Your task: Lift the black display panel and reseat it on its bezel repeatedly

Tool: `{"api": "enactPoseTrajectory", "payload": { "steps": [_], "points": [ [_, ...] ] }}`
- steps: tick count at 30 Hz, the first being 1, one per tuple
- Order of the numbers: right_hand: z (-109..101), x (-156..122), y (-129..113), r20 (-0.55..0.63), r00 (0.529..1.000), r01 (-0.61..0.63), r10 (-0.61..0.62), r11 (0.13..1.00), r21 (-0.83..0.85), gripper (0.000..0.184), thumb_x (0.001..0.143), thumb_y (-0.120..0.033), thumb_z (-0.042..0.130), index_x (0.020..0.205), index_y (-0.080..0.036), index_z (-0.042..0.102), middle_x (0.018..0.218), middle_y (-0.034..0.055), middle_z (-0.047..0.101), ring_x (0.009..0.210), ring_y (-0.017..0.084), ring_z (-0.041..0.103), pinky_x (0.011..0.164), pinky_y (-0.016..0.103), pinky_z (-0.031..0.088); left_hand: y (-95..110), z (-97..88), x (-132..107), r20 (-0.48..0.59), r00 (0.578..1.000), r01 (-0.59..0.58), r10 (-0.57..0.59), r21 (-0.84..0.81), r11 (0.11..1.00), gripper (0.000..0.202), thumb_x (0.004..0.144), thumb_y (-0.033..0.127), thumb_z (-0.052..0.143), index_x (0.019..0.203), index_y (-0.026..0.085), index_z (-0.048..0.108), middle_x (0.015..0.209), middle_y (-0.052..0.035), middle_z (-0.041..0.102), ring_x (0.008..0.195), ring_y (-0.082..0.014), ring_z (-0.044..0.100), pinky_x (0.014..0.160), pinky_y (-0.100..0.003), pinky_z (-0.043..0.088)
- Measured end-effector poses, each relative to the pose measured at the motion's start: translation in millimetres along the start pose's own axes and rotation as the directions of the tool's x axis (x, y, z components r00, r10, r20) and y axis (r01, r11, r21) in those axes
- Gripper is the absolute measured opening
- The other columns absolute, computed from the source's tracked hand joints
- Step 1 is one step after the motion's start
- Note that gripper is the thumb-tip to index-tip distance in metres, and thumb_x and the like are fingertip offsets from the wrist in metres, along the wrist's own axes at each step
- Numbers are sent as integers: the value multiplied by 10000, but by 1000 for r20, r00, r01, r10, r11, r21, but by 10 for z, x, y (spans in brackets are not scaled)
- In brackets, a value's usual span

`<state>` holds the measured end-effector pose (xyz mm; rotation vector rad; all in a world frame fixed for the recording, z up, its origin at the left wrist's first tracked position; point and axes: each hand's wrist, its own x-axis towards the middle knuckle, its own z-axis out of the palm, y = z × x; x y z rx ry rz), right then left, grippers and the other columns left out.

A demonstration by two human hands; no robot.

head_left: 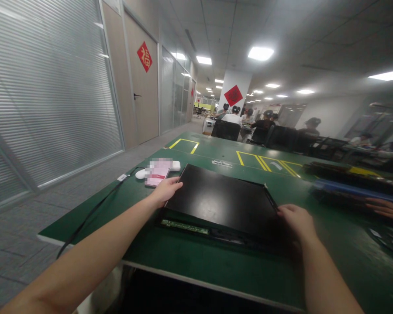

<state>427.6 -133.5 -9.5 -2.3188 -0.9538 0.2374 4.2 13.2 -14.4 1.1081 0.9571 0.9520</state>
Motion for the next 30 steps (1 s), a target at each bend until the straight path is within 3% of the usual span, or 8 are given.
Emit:
{"api": "enactPoseTrajectory", "payload": {
  "steps": [11,19,30],
  "points": [
    [5,19,32,4,1000,-24,24,997,71,257,676,-356,561,788,-208,739,789,68,747,807,257,649,667,328,421,-21,-18,25,13,1000,1,-1,-9,1000,443,740,209,725,1175,162,657,822,-54,765,699,-216,716,663,-320,555],
    [24,46,70,33,998,-55,52,995,84,279,699,-378,558,842,-215,734,799,52,748,809,248,650,675,332,421,35,-15,4,43,998,56,-52,-99,993,416,764,134,662,1179,154,645,802,-54,762,659,-190,708,645,-294,546],
    [38,25,64,17,1000,-17,16,997,69,283,724,-377,547,866,-222,735,797,45,745,826,240,650,684,320,417,40,13,-18,-21,1000,16,-17,-26,1000,352,722,118,661,1073,147,665,750,-37,750,594,-184,691,601,-280,532]
  ]
}}
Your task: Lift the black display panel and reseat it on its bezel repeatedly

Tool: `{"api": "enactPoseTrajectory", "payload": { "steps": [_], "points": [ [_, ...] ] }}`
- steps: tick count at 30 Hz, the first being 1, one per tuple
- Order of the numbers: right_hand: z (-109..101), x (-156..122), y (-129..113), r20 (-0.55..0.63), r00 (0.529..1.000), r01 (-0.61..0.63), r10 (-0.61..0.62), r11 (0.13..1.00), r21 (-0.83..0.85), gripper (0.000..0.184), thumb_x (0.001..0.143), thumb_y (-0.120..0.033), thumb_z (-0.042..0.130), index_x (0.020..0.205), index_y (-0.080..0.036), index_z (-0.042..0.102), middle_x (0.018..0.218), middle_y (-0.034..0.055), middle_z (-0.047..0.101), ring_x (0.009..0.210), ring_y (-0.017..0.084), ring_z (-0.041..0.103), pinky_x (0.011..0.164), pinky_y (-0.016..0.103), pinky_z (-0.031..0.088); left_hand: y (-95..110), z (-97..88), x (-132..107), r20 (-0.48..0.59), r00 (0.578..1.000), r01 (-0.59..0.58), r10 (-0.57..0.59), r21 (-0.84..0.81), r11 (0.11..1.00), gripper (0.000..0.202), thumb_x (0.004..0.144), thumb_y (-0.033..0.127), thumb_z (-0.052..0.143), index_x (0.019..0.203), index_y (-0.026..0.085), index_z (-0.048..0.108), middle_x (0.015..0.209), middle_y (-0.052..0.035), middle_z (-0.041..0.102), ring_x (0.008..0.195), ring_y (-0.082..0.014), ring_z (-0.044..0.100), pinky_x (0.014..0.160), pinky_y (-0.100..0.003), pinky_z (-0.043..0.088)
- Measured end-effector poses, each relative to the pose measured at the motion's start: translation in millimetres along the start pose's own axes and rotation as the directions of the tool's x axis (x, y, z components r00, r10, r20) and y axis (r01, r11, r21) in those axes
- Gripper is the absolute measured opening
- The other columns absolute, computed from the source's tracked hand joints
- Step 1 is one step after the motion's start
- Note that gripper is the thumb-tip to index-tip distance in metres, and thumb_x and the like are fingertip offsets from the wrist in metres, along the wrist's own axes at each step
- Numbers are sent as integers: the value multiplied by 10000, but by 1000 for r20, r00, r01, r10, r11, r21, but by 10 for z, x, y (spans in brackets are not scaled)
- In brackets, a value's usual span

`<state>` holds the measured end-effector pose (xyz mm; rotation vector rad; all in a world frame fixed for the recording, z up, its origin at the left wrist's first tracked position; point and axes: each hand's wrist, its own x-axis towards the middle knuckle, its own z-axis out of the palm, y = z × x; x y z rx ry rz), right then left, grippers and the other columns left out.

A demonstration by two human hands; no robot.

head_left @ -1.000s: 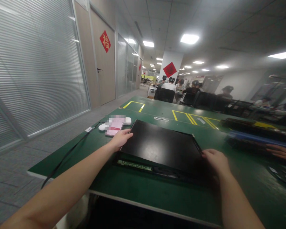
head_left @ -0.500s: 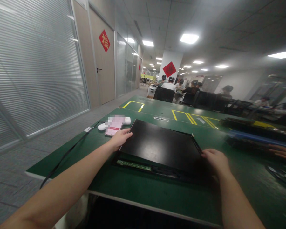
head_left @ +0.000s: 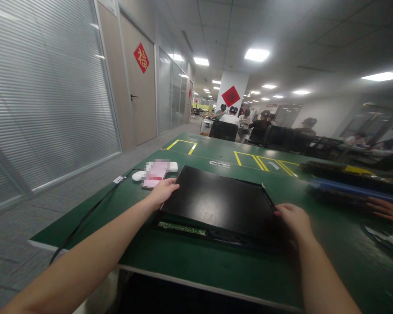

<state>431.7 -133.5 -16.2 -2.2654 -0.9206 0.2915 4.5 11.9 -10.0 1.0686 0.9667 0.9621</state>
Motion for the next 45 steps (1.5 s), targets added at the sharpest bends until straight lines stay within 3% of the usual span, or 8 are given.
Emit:
{"api": "enactPoseTrajectory", "payload": {
  "steps": [15,23,28,35,41,45],
  "points": [
    [-23,-30,-39,-32,999,-10,11,999,36,308,668,-370,548,838,-204,743,785,68,744,796,255,643,663,331,420,-78,4,16,-34,997,-67,73,141,988,406,738,206,686,1134,139,624,785,-61,749,666,-218,705,645,-318,542],
    [-42,-16,-42,4,999,-43,43,999,33,307,682,-368,556,873,-213,738,821,53,750,852,269,645,684,339,422,4,8,-18,-45,996,-80,81,27,996,414,700,188,693,1113,157,690,952,-88,764,915,-260,707,771,-344,546],
    [-28,25,-2,-1,999,-34,34,999,39,290,664,-375,574,844,-220,741,808,55,748,849,276,646,684,346,425,34,-5,-24,-69,992,-102,102,11,995,400,685,193,724,1083,161,717,950,-84,765,940,-257,698,827,-356,536],
    [-38,19,3,0,999,-45,45,998,49,289,671,-386,564,839,-224,736,810,57,748,859,276,647,699,351,429,18,-60,-16,-11,988,-152,157,206,967,418,664,242,723,1073,156,736,869,-81,768,836,-267,700,755,-352,528],
    [-11,67,46,0,999,-49,49,997,57,295,675,-398,576,852,-224,736,804,54,749,856,273,652,705,354,435,-24,-111,34,-17,968,-217,249,428,877,314,657,226,674,949,161,770,916,-72,765,858,-276,686,750,-328,509],
    [8,109,83,3,999,-42,42,998,56,303,675,-412,574,853,-230,736,815,55,750,850,269,653,693,349,439,-27,-106,18,-10,966,-211,259,549,809,233,672,213,627,847,167,774,819,-64,754,806,-274,676,725,-323,491]
  ]
}}
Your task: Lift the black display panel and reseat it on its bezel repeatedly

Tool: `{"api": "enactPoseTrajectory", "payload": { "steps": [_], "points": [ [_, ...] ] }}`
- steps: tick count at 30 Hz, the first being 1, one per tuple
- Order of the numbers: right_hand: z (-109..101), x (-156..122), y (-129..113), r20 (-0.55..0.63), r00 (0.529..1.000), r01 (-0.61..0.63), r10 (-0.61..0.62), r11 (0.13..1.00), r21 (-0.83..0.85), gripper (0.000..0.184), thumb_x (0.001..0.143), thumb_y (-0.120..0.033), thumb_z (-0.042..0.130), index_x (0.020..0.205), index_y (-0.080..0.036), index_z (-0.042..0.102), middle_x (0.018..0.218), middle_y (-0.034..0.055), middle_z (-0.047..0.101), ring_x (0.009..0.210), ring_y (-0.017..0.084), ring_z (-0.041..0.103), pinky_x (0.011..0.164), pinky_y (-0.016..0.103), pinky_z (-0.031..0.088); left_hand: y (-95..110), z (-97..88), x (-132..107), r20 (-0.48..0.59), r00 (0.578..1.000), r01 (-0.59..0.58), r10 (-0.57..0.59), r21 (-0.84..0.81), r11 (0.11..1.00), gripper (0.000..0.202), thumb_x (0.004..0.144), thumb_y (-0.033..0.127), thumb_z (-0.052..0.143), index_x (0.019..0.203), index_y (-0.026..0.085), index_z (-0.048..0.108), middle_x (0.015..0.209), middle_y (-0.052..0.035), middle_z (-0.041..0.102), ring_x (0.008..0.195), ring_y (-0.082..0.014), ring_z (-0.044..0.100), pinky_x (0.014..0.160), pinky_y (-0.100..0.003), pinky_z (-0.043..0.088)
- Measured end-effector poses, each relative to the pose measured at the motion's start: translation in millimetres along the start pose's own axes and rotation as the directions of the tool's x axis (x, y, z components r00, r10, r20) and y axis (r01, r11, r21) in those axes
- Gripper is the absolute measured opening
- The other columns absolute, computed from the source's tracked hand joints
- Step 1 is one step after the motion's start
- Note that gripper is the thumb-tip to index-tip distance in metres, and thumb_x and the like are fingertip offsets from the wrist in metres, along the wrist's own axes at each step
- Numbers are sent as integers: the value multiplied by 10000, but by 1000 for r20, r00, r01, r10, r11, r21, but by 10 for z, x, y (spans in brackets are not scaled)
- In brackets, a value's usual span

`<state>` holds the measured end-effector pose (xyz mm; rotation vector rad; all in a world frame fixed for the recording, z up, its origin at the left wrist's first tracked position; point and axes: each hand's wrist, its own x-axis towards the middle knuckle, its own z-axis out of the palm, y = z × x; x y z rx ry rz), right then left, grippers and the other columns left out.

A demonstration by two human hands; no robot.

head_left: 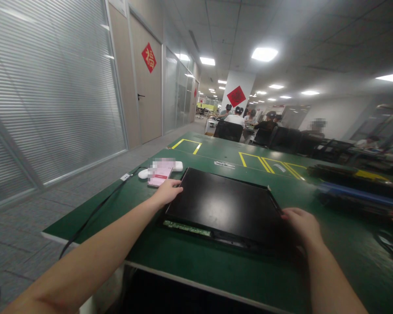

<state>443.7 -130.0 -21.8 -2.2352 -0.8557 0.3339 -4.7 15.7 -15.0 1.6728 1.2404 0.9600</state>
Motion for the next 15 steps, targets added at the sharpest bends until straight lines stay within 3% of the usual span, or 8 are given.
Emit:
{"api": "enactPoseTrajectory", "payload": {
  "steps": [5,10,15],
  "points": [
    [2,19,21,2,1000,13,-13,1000,4,307,676,-415,563,851,-229,734,823,60,751,857,279,652,682,355,439,21,14,-11,-15,998,-62,63,61,996,157,645,194,619,716,191,759,709,-45,719,845,-284,656,768,-322,485],
    [9,34,37,12,1000,-10,10,1000,25,309,662,-420,580,852,-232,735,829,65,751,837,281,654,654,352,438,-26,21,27,-58,991,-110,123,185,977,93,619,183,645,635,209,733,795,-53,727,936,-298,631,872,-345,470],
    [13,50,51,18,1000,-16,16,999,32,302,673,-410,579,857,-228,734,828,63,750,857,279,653,661,347,435,-96,31,63,-71,990,-98,120,251,963,107,630,180,649,681,201,741,897,-78,727,1013,-301,610,955,-352,436]
  ]
}}
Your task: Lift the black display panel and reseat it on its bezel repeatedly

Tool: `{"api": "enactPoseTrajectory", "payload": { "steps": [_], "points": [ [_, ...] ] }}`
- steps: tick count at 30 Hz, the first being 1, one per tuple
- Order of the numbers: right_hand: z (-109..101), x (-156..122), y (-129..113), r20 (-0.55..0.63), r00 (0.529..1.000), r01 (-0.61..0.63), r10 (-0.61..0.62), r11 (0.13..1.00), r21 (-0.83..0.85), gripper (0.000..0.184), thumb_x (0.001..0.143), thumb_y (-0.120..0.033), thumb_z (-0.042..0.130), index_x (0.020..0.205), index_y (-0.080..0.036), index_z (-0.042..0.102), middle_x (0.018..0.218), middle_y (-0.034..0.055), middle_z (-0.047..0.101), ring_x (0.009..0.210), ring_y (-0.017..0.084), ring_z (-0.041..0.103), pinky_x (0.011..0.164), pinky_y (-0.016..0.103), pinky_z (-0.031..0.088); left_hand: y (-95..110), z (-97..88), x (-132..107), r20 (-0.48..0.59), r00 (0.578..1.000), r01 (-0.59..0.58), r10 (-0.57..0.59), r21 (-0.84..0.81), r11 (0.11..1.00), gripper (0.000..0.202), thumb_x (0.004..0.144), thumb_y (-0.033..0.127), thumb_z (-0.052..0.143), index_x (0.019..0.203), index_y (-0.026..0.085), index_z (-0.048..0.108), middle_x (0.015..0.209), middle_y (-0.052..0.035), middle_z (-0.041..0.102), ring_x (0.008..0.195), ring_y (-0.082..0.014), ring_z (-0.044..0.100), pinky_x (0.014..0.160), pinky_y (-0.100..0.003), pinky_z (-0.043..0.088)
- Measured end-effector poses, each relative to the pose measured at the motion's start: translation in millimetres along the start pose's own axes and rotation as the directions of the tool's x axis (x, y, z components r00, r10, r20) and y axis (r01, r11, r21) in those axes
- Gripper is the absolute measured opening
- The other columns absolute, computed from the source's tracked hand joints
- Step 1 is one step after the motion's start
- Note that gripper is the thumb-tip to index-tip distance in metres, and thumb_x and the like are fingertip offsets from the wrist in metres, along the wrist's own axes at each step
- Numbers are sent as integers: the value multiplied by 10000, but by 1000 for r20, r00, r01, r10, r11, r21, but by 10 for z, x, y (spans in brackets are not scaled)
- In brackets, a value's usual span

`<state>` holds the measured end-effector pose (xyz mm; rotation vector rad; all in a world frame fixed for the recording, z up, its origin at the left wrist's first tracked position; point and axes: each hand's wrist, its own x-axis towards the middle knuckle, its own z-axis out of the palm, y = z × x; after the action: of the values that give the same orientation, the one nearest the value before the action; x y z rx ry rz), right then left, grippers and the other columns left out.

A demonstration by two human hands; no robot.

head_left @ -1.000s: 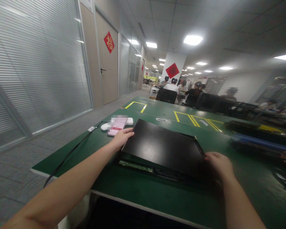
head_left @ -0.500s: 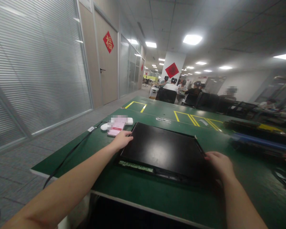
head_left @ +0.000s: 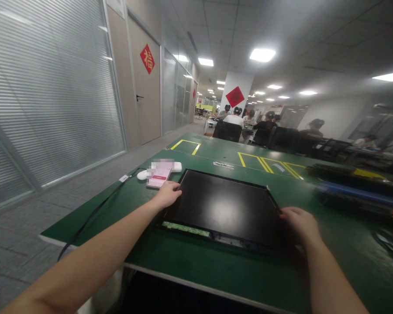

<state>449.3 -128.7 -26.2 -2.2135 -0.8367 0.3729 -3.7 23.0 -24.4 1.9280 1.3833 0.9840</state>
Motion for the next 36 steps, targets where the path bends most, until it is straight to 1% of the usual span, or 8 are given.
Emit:
{"api": "enactPoseTrajectory", "payload": {
  "steps": [5,9,13,18,21,25,32,36],
  "points": [
    [2,14,24,7,1000,8,-8,1000,9,309,683,-414,572,871,-228,732,828,57,750,863,273,653,668,344,432,-61,30,20,-21,999,33,-32,54,998,169,641,218,658,773,185,759,1038,-106,696,1104,-310,565,1020,-368,394],
    [12,9,26,8,1000,-6,6,999,32,324,683,-411,572,893,-222,731,846,65,750,857,277,653,659,343,428,-98,42,34,-32,999,45,-43,46,998,173,620,228,681,768,193,763,1046,-106,685,1114,-320,554,1034,-373,386],
    [10,-21,-4,3,1000,-20,20,999,37,325,673,-410,577,889,-223,733,844,65,751,841,276,654,647,342,425,-117,48,43,-23,1000,13,-11,87,996,171,643,235,669,778,192,765,1052,-108,685,1108,-321,563,1028,-379,398],
    [5,-43,-25,-16,1000,11,-11,999,36,313,658,-407,574,847,-218,737,813,67,750,852,275,653,667,344,428,-119,54,51,55,998,-16,1,288,957,320,760,254,573,1002,144,751,1170,-130,657,1159,-285,557,1023,-353,415],
    [14,-18,4,-20,1000,14,-13,998,57,328,643,-416,579,846,-214,738,821,78,751,833,280,656,644,342,429,-116,55,51,81,997,-20,-8,334,942,372,789,265,549,1081,121,728,1211,-137,644,1177,-272,554,1030,-336,413],
    [28,8,37,-10,1000,2,-1,995,98,348,637,-427,588,860,-207,738,830,94,751,780,279,660,612,339,433,-115,50,43,86,996,-28,-2,354,935,379,795,275,547,1091,118,724,1215,-136,645,1177,-265,559,1032,-329,415],
    [34,29,57,-28,999,23,-21,997,71,328,653,-427,579,847,-218,740,818,83,752,788,278,664,643,351,442,-133,44,53,76,997,-49,23,370,928,382,785,283,560,1092,127,726,1197,-130,661,1170,-270,572,1039,-338,417],
    [45,70,93,-17,1000,10,-9,996,86,336,646,-431,587,853,-217,741,825,87,752,758,278,666,610,347,437,-128,44,54,84,996,-51,21,374,926,385,787,276,550,1092,124,728,1193,-135,663,1171,-269,572,1033,-327,421]
  ]
}}
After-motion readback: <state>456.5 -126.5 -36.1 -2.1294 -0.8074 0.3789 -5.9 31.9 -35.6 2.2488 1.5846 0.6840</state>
